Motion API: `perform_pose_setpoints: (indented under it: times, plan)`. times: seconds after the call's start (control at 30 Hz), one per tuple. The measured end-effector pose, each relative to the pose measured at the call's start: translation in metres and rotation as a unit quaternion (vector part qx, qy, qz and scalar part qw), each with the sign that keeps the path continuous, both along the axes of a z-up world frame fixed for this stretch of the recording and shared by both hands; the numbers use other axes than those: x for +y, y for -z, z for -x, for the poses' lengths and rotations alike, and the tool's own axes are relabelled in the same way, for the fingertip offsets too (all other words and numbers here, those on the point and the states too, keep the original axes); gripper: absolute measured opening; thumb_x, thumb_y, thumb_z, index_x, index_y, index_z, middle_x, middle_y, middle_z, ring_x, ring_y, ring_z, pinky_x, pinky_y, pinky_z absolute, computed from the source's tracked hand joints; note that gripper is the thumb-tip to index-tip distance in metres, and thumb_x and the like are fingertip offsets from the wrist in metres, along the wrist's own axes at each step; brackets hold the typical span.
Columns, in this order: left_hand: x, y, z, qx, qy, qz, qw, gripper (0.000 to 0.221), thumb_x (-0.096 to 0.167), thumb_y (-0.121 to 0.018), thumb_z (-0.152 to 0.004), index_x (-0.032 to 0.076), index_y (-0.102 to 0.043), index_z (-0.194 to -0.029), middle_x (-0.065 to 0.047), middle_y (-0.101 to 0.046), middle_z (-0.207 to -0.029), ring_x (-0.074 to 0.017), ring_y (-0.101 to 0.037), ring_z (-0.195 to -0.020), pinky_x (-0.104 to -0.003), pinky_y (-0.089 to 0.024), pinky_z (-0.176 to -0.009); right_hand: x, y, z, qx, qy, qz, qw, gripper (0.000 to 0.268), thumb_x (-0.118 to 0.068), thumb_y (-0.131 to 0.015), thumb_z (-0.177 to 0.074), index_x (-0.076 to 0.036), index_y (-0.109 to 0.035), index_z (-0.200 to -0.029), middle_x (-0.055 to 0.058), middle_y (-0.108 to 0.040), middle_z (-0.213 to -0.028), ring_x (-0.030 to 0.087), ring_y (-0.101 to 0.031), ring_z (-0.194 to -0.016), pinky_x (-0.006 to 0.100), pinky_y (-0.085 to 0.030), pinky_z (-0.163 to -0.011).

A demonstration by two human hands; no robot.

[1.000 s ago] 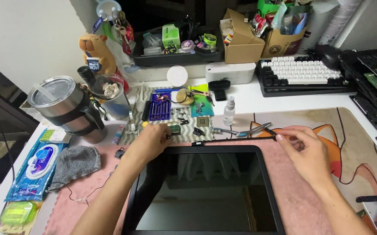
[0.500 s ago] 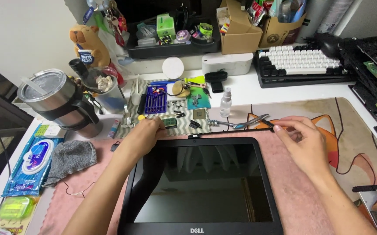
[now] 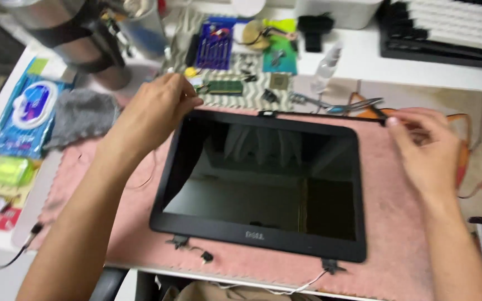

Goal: The person is disassembling a laptop screen assembly by removing the bezel and unscrewing the LCD panel from the lid.

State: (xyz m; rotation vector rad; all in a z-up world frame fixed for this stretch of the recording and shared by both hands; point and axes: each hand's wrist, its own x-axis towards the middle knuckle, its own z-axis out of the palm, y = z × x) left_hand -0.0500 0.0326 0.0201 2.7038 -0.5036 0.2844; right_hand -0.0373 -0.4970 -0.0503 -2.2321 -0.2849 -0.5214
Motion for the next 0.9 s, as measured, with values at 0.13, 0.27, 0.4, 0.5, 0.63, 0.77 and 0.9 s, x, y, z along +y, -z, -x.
perform_pose_setpoints:
  times: [0.13, 0.27, 0.4, 0.5, 0.63, 0.77, 0.9]
  plan:
    - [0.032, -0.004, 0.017, 0.007, -0.072, -0.048, 0.996, 0.024, 0.023, -0.073, -0.122, 0.001, -0.068, -0.114, -0.018, -0.075, -0.113, -0.043, -0.07, -0.094, -0.055, -0.049, -0.084, -0.011, 0.02, -0.003, 0.001, -0.024, -0.018, 1.0, 0.013, 0.003, -0.084, -0.13, 0.004, -0.081, -0.143, 0.02, -0.073, -0.143, 0.022, -0.072, -0.117, 0.03, -0.059, -0.106]
    - [0.07, 0.013, 0.013, -0.044, -0.077, -0.045, 0.995, 0.013, 0.01, -0.081, -0.112, -0.001, -0.074, -0.112, -0.019, -0.077, -0.108, -0.0426, -0.073, -0.095, -0.053, -0.052, -0.079, -0.038, 0.064, -0.023, 0.0, -0.04, -0.001, 0.999, 0.015, 0.001, -0.08, -0.14, 0.007, -0.077, -0.153, 0.024, -0.069, -0.153, 0.03, -0.069, -0.134, 0.038, -0.057, -0.119]
    - [0.077, 0.02, 0.01, -0.07, -0.076, -0.017, 0.995, 0.01, 0.001, -0.083, -0.105, -0.003, -0.084, -0.115, -0.02, -0.079, -0.107, -0.0408, -0.077, -0.095, -0.049, -0.058, -0.079, -0.06, 0.104, -0.047, 0.078, -0.038, -0.008, 0.996, 0.022, -0.006, -0.06, -0.145, 0.006, -0.067, -0.162, 0.022, -0.068, -0.153, 0.033, -0.063, -0.139, 0.046, -0.047, -0.127]
    - [0.078, 0.029, 0.006, -0.064, -0.106, -0.038, 0.992, 0.007, -0.003, -0.083, -0.105, -0.003, -0.083, -0.112, -0.018, -0.074, -0.101, -0.039, -0.072, -0.085, -0.05, -0.055, -0.067, -0.062, 0.12, -0.049, 0.085, -0.061, -0.035, 0.994, 0.031, -0.015, -0.052, -0.146, 0.007, -0.059, -0.167, 0.024, -0.061, -0.156, 0.034, -0.056, -0.145, 0.047, -0.041, -0.131]
    - [0.098, 0.052, -0.004, -0.092, -0.073, -0.065, 0.991, 0.016, 0.004, -0.077, -0.105, 0.001, -0.074, -0.09, -0.019, -0.064, -0.086, -0.0488, -0.067, -0.079, -0.06, -0.047, -0.068, -0.05, 0.094, -0.039, 0.035, -0.039, -0.025, 0.998, 0.02, -0.002, -0.067, -0.145, 0.009, -0.067, -0.161, 0.026, -0.067, -0.157, 0.036, -0.065, -0.144, 0.046, -0.05, -0.129]
    - [0.093, 0.044, 0.005, -0.022, -0.088, -0.067, 0.994, 0.024, -0.004, -0.067, -0.094, 0.005, -0.084, -0.11, -0.022, -0.072, -0.099, -0.0479, -0.071, -0.091, -0.056, -0.053, -0.08, -0.013, 0.037, -0.013, -0.006, 0.001, 0.016, 1.0, 0.013, -0.005, -0.083, -0.13, 0.003, -0.083, -0.141, 0.021, -0.075, -0.136, 0.028, -0.072, -0.123, 0.036, -0.059, -0.108]
    - [0.078, 0.016, 0.028, -0.076, -0.059, -0.065, 0.993, 0.017, 0.001, -0.075, -0.114, -0.003, -0.087, -0.127, -0.022, -0.076, -0.102, -0.0466, -0.072, -0.09, -0.054, -0.055, -0.082, 0.001, 0.013, -0.01, -0.04, 0.021, -0.02, 0.999, 0.014, -0.013, -0.084, -0.119, -0.004, -0.085, -0.13, 0.013, -0.073, -0.126, 0.02, -0.072, -0.116, 0.029, -0.058, -0.097]
